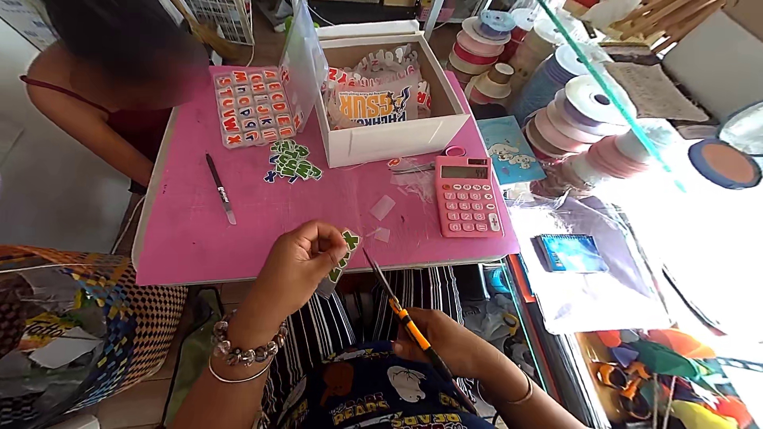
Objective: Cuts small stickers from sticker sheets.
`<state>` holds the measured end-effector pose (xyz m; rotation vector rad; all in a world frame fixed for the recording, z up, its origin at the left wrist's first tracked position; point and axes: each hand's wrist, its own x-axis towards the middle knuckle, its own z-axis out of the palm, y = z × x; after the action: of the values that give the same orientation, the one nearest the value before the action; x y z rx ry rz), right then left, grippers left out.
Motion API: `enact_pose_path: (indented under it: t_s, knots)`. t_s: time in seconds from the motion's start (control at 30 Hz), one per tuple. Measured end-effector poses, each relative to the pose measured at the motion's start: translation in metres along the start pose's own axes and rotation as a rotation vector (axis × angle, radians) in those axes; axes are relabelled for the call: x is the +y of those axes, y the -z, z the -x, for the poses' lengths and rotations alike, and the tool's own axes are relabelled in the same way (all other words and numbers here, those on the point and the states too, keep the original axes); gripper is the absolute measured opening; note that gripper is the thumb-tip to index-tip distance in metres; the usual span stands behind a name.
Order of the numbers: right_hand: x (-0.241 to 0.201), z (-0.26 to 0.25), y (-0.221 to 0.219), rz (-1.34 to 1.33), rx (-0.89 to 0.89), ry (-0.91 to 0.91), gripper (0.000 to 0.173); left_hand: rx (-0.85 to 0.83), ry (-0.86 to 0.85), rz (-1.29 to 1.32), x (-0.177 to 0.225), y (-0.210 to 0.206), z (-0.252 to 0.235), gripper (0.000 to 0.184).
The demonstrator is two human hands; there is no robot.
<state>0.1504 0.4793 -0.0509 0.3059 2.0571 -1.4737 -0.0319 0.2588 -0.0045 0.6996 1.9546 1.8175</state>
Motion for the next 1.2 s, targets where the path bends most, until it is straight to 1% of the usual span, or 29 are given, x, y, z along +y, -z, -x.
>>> enact_pose_path:
  t_s: [0.03,0.07,0.2,0.33,0.53,1.0,1.1,1.2]
  knots:
    - [0.001,0.001,0.000,0.022,-0.007,-0.015,0.047,-0.035,-0.007,-0.037,-0.001,0.001,0.000,0.009]
    - [0.002,0.002,0.001,0.037,-0.009,-0.023,0.047,-0.084,-0.003,-0.067,-0.001,0.002,0.000,0.009]
    - [-0.005,0.004,0.003,0.036,0.007,-0.053,0.047,-0.270,0.101,-0.135,0.003,0.003,-0.002,0.017]
    - [-0.010,0.002,0.004,0.065,0.006,-0.086,0.049,-0.369,0.153,-0.149,0.007,0.003,-0.003,0.019]
    - [-0.010,0.002,0.003,0.032,-0.008,-0.078,0.048,-0.415,0.163,-0.168,0.007,0.003,-0.003,0.019]
    - [-0.009,0.006,0.002,0.008,0.013,-0.067,0.045,-0.433,0.165,-0.177,0.010,0.002,-0.004,0.020]
    - [-0.009,0.006,0.003,0.033,0.031,-0.076,0.045,-0.438,0.170,-0.185,0.012,0.002,-0.004,0.021]
    - [-0.010,0.005,0.004,0.090,0.042,-0.123,0.048,-0.447,0.183,-0.187,0.014,0.001,-0.006,0.024]
